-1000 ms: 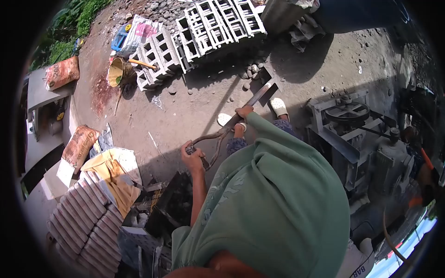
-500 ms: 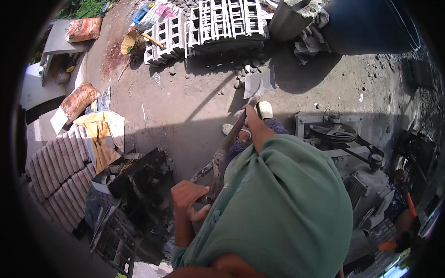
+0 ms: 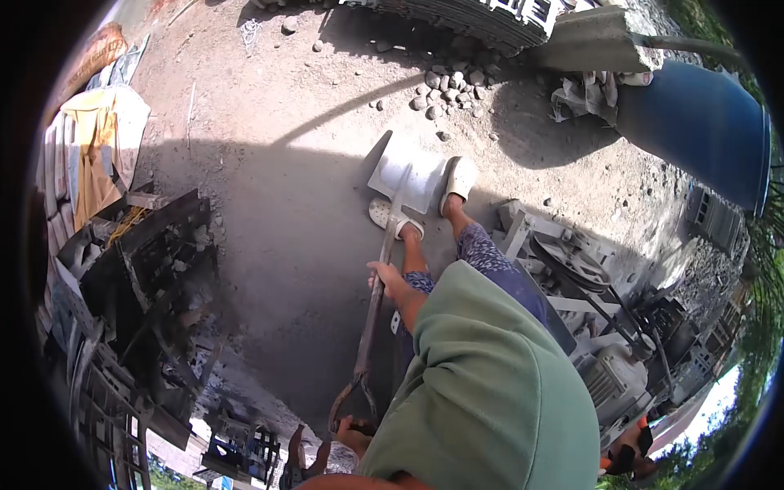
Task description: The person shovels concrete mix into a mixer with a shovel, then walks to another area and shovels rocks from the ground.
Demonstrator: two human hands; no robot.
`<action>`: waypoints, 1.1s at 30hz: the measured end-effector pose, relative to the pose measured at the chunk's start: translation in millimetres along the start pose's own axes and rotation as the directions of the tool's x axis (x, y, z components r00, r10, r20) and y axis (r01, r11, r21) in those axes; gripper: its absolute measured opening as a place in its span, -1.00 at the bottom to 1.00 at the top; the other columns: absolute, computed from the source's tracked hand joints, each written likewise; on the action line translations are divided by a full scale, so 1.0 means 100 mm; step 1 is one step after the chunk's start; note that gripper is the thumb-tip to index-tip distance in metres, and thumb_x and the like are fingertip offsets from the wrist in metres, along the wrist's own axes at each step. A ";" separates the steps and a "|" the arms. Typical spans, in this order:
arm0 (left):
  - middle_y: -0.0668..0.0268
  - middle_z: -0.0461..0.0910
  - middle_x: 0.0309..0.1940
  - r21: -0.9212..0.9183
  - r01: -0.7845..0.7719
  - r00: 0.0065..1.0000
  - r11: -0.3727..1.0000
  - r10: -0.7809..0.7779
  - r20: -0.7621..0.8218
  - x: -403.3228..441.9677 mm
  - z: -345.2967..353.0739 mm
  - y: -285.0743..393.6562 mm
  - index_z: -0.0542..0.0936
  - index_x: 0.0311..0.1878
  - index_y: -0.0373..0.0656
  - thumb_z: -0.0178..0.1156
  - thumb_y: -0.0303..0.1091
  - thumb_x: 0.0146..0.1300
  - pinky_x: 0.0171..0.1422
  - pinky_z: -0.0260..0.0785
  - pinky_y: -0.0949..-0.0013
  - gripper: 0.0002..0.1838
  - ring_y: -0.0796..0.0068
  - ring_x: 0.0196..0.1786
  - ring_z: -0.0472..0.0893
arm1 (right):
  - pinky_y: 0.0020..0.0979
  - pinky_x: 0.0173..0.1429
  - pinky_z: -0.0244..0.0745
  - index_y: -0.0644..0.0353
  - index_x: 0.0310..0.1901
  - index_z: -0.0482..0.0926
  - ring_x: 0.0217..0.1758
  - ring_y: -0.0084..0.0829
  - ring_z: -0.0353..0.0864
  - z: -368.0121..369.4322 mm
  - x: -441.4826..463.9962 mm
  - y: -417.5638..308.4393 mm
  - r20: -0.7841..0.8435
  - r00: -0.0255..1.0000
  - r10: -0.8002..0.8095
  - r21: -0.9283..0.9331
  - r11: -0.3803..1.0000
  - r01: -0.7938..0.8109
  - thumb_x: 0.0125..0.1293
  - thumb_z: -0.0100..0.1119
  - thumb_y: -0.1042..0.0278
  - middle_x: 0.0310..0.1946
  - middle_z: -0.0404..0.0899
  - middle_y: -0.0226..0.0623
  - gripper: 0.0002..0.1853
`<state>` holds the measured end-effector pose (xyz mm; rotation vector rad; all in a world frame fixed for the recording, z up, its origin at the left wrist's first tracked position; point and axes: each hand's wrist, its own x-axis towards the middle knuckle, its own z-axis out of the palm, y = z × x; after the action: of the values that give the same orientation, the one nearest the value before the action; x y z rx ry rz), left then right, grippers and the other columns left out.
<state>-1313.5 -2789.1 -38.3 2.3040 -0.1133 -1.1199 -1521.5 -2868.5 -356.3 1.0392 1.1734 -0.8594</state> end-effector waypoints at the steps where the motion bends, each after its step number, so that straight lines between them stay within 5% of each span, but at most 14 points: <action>1: 0.27 0.38 -0.65 0.040 -0.020 0.997 0.999 0.023 -0.072 0.16 -0.03 -0.21 0.41 -0.32 -0.27 0.04 -0.64 -0.15 -0.62 0.29 0.40 -0.77 0.43 -0.72 0.35 | -0.38 -0.57 0.42 0.24 -0.31 0.30 -0.61 -0.40 0.39 0.02 0.11 0.09 -0.083 0.996 -0.043 -0.070 0.997 0.037 0.10 0.18 0.40 -0.58 0.32 -0.29 -0.76; 4: 0.29 0.30 -0.79 0.010 -0.003 0.994 1.000 0.004 -0.109 0.59 0.23 -0.41 0.39 -0.51 -0.28 0.01 -0.62 -0.15 -0.65 0.23 0.41 -0.92 0.46 -0.76 0.31 | -0.38 -0.62 0.39 0.25 -0.29 0.31 -0.64 -0.41 0.39 0.01 0.56 -0.09 -0.187 0.976 -0.110 -0.147 0.986 0.083 0.07 0.26 0.37 -0.57 0.33 -0.30 -0.70; 6: 0.28 0.32 -0.77 0.010 0.046 0.998 0.999 -0.046 0.044 0.91 0.64 -0.48 0.36 -0.58 -0.25 -0.02 -0.62 -0.13 -0.64 0.22 0.42 -0.95 0.48 -0.75 0.32 | -0.42 -0.69 0.35 0.30 -0.30 0.34 -0.73 -0.44 0.36 0.02 0.77 -0.47 -0.188 0.876 -0.444 -0.277 0.880 0.386 0.08 0.22 0.42 -0.63 0.33 -0.33 -0.74; 9: 0.32 0.27 -0.75 -0.036 0.132 0.971 0.991 -0.122 0.203 1.10 1.52 -0.76 0.34 -0.60 -0.19 -0.01 -0.55 -0.08 -0.60 0.22 0.41 -0.93 0.48 -0.71 0.32 | -0.43 -0.70 0.32 0.30 -0.51 0.38 -0.74 -0.46 0.35 -0.06 1.11 -1.43 -0.190 0.884 -0.427 -0.262 0.890 0.374 0.07 0.15 0.48 -0.68 0.32 -0.32 -0.85; 13: 0.31 0.27 -0.74 -0.118 0.108 0.910 0.987 -0.050 0.412 0.95 2.93 -0.94 0.34 -0.59 -0.24 -0.02 -0.60 -0.09 -0.53 0.23 0.41 -0.93 0.48 -0.68 0.33 | -0.44 -0.64 0.35 0.28 -0.48 0.35 -0.70 -0.47 0.32 -0.13 1.37 -3.01 -0.154 0.825 -0.544 -0.280 0.825 0.491 0.13 0.12 0.49 -0.67 0.31 -0.35 -0.86; 15: 0.31 0.28 -0.72 -0.172 0.250 0.887 0.953 -0.155 0.435 1.02 3.31 -1.10 0.35 -0.59 -0.26 -0.01 -0.64 -0.12 -0.55 0.22 0.39 -0.92 0.48 -0.69 0.32 | -0.41 -0.61 0.39 0.29 -0.48 0.35 -0.69 -0.46 0.34 -0.06 1.35 -3.46 -0.192 0.815 -0.547 -0.362 0.811 0.459 0.12 0.12 0.51 -0.66 0.32 -0.32 -0.86; 21: 0.26 0.36 -0.69 -0.212 0.197 0.913 0.957 -0.100 0.396 1.90 3.17 -1.94 0.37 -0.50 -0.29 -0.01 -0.71 -0.12 -0.55 0.27 0.38 -0.89 0.48 -0.69 0.37 | -0.41 -0.57 0.40 0.28 -0.49 0.33 -0.66 -0.41 0.34 -0.17 1.85 -3.20 -0.207 0.847 -0.489 -0.276 0.860 0.429 0.14 0.09 0.51 -0.66 0.30 -0.29 -0.85; 24: 0.27 0.36 -0.68 -0.210 0.072 0.956 0.975 -0.007 0.293 2.22 3.09 -1.90 0.36 -0.51 -0.27 0.00 -0.70 -0.13 -0.59 0.23 0.41 -0.88 0.50 -0.70 0.35 | -0.40 -0.55 0.40 0.24 -0.48 0.34 -0.65 -0.40 0.36 -0.22 2.03 -2.95 -0.141 0.847 -0.513 -0.289 0.839 0.461 0.15 0.09 0.48 -0.67 0.32 -0.28 -0.85; 33: 0.28 0.33 -0.73 -0.159 0.099 0.924 0.982 -0.032 0.381 1.92 3.17 -1.62 0.32 -0.53 -0.26 0.00 -0.66 -0.14 -0.62 0.21 0.44 -0.89 0.50 -0.73 0.33 | -0.38 -0.50 0.43 0.27 -0.49 0.32 -0.62 -0.39 0.37 -0.26 1.78 -3.14 -0.172 0.866 -0.469 -0.219 0.876 0.431 0.16 0.06 0.49 -0.65 0.31 -0.28 -0.85</action>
<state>-1452.4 -2857.9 -411.7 1.9271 -0.0798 -1.5361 -1788.0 -2941.4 -590.2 0.7341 1.6939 -0.9988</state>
